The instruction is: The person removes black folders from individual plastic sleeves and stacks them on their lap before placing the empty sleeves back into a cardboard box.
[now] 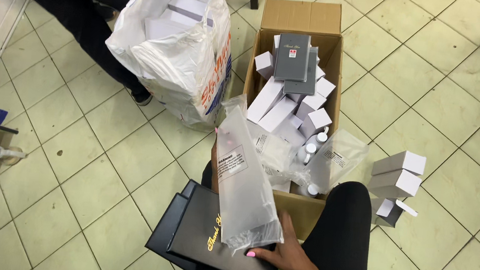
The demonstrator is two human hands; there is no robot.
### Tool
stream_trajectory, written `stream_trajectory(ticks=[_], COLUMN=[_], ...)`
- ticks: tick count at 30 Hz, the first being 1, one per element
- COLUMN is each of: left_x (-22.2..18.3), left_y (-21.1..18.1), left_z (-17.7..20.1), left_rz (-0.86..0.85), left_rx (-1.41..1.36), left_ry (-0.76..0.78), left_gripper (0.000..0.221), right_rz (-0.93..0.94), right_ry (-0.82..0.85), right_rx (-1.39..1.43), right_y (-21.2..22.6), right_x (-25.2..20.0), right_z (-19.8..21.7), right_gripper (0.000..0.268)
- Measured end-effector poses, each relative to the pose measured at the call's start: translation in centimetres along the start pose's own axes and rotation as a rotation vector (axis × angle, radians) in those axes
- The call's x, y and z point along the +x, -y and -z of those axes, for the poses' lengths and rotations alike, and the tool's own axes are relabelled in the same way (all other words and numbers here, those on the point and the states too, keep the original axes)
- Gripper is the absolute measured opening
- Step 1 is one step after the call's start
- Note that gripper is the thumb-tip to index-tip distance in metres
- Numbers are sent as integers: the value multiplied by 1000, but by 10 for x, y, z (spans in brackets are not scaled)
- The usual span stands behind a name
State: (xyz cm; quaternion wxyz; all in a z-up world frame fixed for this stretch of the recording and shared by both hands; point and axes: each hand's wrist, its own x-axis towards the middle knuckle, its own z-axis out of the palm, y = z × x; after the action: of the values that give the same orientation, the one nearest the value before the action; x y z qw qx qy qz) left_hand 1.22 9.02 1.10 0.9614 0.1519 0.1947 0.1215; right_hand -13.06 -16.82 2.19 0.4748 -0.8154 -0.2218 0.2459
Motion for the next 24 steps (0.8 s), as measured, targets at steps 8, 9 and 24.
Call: stream_trajectory(ticks=[8,9,24], left_x=[-15,-15,-42], left_y=[-49,-58,-111], left_z=[-16,-19,-90], left_rz=[-52,-56,-909], left_rx=[228,258,698], left_ry=[-83,-91,56], left_gripper=[55,55,27], right_rz=[-287,-200,-194], right_ry=[425,441,539], right_rx=[-84,-111,-361], right_y=[20,30,50], right_x=[32,37,44], right_z=[14,20,10], right_gripper=[133,140,148])
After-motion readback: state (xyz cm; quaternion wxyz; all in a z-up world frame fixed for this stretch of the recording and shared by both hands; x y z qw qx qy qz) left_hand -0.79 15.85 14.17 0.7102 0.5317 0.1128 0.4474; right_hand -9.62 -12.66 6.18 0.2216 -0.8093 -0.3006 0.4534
